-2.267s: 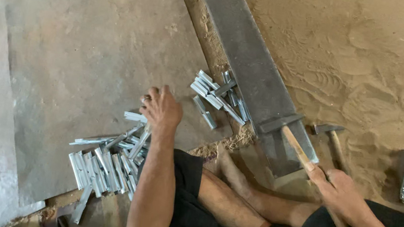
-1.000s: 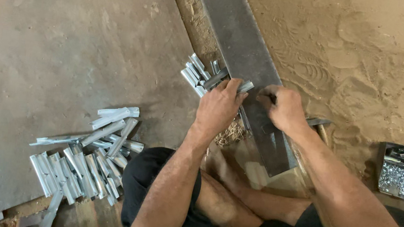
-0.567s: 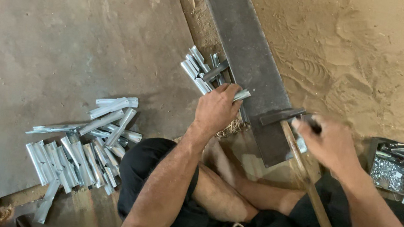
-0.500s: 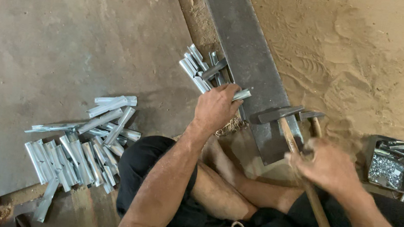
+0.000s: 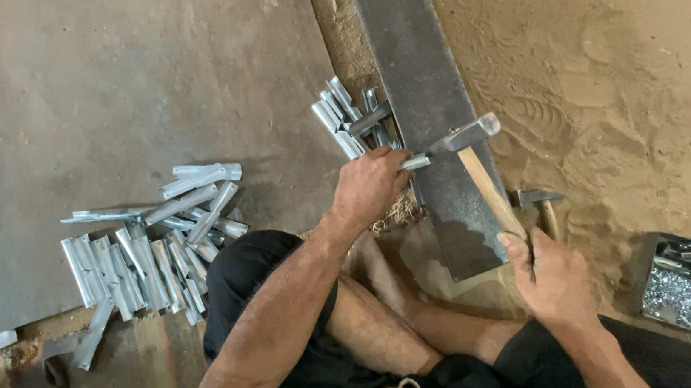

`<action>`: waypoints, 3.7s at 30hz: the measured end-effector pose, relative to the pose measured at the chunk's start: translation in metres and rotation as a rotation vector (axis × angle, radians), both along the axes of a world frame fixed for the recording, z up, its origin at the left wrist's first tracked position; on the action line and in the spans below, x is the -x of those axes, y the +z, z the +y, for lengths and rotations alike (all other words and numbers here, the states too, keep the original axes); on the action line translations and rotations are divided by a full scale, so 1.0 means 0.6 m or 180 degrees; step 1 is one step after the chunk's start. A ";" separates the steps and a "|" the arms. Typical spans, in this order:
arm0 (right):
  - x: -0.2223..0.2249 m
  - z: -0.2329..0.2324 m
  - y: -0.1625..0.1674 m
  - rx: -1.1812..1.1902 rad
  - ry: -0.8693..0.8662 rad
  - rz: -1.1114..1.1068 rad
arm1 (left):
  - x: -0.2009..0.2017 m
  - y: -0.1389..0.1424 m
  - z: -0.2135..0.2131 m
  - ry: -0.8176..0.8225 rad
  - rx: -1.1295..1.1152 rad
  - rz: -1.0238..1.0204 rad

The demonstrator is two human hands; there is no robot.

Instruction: The person sits on the floor and repeatedly hammers small metal rods placed on a metal beam. They pick up each rod, position it, strike it with a hammer, and then place it aside. The process is repeated for multiple rods.

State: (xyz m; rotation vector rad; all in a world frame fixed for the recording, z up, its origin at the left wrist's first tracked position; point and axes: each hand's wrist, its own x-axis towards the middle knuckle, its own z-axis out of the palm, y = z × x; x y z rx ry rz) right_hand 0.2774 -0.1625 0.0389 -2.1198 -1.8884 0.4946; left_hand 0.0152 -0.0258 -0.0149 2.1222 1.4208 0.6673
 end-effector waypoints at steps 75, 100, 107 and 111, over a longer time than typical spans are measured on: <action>0.034 0.022 -0.013 -0.1140 0.0179 0.1019 | -0.027 0.006 0.024 0.0256 0.0000 0.0222; -0.029 0.082 0.023 0.0723 -0.1509 0.2987 | 0.003 0.010 0.078 0.0653 0.1473 -0.1806; 0.027 0.203 0.028 0.0813 -0.1295 0.4242 | 0.013 0.014 0.090 0.0066 0.1197 -0.3294; 0.045 0.242 -0.010 0.0852 -0.1278 0.3664 | 0.012 0.022 0.093 0.0435 0.1321 -0.2676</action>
